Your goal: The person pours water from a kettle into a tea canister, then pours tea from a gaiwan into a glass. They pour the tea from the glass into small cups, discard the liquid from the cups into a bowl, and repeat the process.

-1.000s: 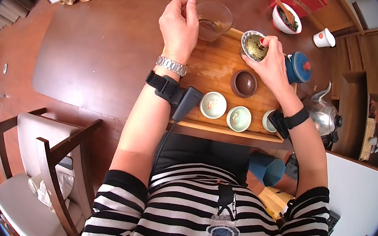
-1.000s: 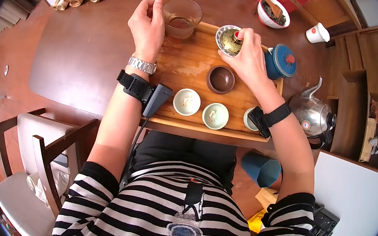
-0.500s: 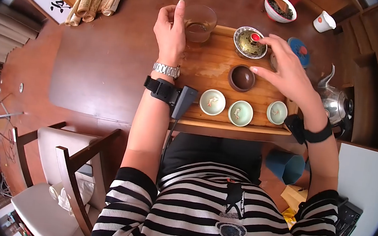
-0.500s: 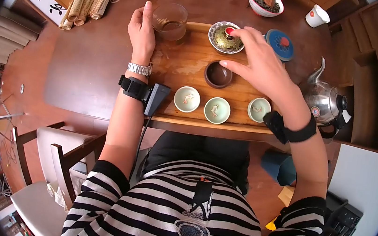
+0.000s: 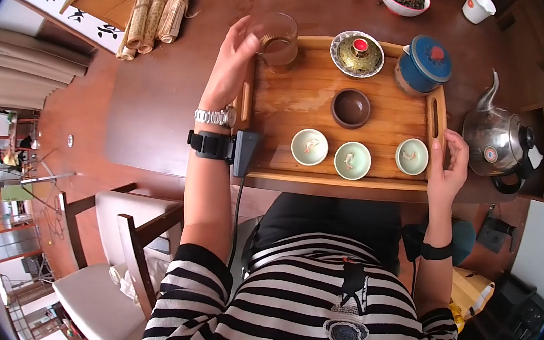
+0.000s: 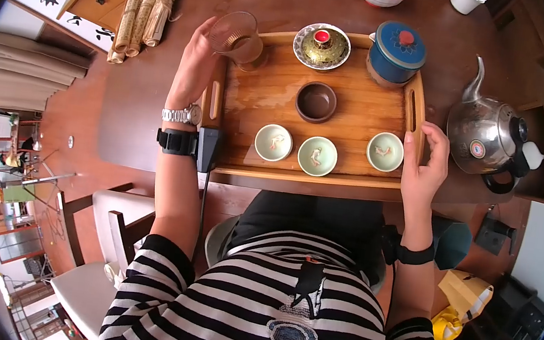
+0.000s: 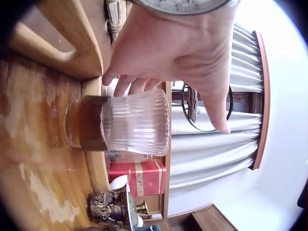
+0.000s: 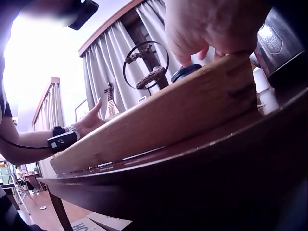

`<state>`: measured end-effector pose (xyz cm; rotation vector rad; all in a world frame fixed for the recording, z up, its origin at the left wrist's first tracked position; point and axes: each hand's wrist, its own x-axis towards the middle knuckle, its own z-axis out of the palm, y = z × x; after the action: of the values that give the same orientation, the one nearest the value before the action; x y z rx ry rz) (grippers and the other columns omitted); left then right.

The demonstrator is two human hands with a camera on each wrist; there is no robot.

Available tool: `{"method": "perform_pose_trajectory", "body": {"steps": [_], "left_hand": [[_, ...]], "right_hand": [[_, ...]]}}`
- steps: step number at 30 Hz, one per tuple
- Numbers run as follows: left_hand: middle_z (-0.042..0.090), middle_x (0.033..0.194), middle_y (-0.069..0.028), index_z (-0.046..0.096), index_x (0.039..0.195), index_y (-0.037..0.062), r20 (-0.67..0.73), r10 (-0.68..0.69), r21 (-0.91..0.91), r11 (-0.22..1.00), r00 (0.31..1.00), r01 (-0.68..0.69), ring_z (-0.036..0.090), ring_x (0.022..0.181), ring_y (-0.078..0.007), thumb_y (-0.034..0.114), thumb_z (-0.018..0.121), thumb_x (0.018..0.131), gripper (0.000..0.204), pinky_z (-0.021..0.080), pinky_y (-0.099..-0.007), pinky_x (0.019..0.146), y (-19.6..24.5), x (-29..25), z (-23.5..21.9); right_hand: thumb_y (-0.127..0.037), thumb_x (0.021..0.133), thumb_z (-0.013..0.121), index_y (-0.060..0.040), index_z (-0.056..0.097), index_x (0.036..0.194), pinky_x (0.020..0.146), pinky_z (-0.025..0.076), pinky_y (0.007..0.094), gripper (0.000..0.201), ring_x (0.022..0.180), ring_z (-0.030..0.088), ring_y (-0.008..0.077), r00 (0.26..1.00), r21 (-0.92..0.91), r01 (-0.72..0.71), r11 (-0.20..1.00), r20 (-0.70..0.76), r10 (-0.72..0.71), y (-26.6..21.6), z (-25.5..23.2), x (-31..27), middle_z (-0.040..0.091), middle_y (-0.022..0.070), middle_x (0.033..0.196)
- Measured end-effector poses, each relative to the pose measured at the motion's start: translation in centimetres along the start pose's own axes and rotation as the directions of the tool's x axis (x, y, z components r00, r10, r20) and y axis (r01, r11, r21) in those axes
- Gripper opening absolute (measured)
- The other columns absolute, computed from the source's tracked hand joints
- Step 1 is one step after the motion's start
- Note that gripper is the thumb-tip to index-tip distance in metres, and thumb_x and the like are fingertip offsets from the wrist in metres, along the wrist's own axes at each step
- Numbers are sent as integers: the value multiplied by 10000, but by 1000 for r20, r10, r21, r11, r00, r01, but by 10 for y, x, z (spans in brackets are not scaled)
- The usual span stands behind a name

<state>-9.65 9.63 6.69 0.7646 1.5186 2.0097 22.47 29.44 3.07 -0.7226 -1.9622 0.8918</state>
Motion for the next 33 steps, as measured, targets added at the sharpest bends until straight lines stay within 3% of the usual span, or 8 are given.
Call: {"method": "perform_pose_trajectory", "body": {"steps": [2,3,7,10,14,23,29,33], "left_hand": [[432,1237,-162,213,1321,-42,78,-1,174,985,997,-12,407,1169,-236,243,699,751,802,346,-342,968,8,-9,2],[438,1226,-156,219,1310,-42,47,-28,99,995,998,23,432,1149,-235,68,751,668,840,373,-348,966,9,-10,6],[413,1240,-166,233,1282,-42,24,-45,172,984,999,40,478,1102,-235,-10,771,609,862,439,-338,926,5,-10,19],[383,1279,-168,269,1280,-38,-43,-29,255,966,999,39,398,1187,-246,-19,742,645,791,372,-346,981,-3,-8,23],[394,1252,-171,288,1246,-40,-94,25,332,943,995,8,405,1177,-252,-20,746,644,757,402,-345,956,-15,-2,26],[428,1179,-150,349,1145,3,-143,88,288,957,986,-43,438,1141,-249,-61,719,645,625,435,-334,916,-22,-1,29],[448,1156,-129,361,1148,15,40,153,493,856,987,-153,460,1109,-235,-34,738,618,653,421,-333,923,-5,-18,27],[540,1095,-119,376,1180,24,171,153,706,670,973,-229,528,1034,-206,53,772,568,729,430,-304,882,15,-35,30]], "right_hand": [[-46,788,627,9,511,997,858,425,311,246,969,539,220,999,-24,40,999,-21,-40,-1,2,-2,550,132,1024],[-47,783,631,6,511,996,846,426,320,250,958,541,237,995,-102,96,990,-12,-97,-5,3,-1,550,138,1023],[-56,770,639,-1,509,995,816,424,345,265,937,540,284,986,-203,167,965,23,-166,-15,3,0,542,156,1019],[-64,764,643,-3,509,1000,812,426,350,278,935,537,296,985,-227,171,959,45,-165,-17,4,-2,535,162,1021],[-72,758,644,-8,510,1007,810,428,361,290,940,527,311,985,-243,173,955,63,-162,-17,4,-3,521,168,1038],[-74,748,654,-2,513,999,809,428,369,297,943,521,311,984,-263,175,949,70,-162,-15,5,-4,520,165,1044],[-74,747,654,-2,518,990,806,430,367,287,943,521,311,984,-273,177,946,69,-165,-16,5,-3,526,161,1033],[-72,748,650,-3,519,990,808,430,368,284,945,521,312,985,-266,169,949,67,-157,-14,5,-3,526,162,1032]]}}
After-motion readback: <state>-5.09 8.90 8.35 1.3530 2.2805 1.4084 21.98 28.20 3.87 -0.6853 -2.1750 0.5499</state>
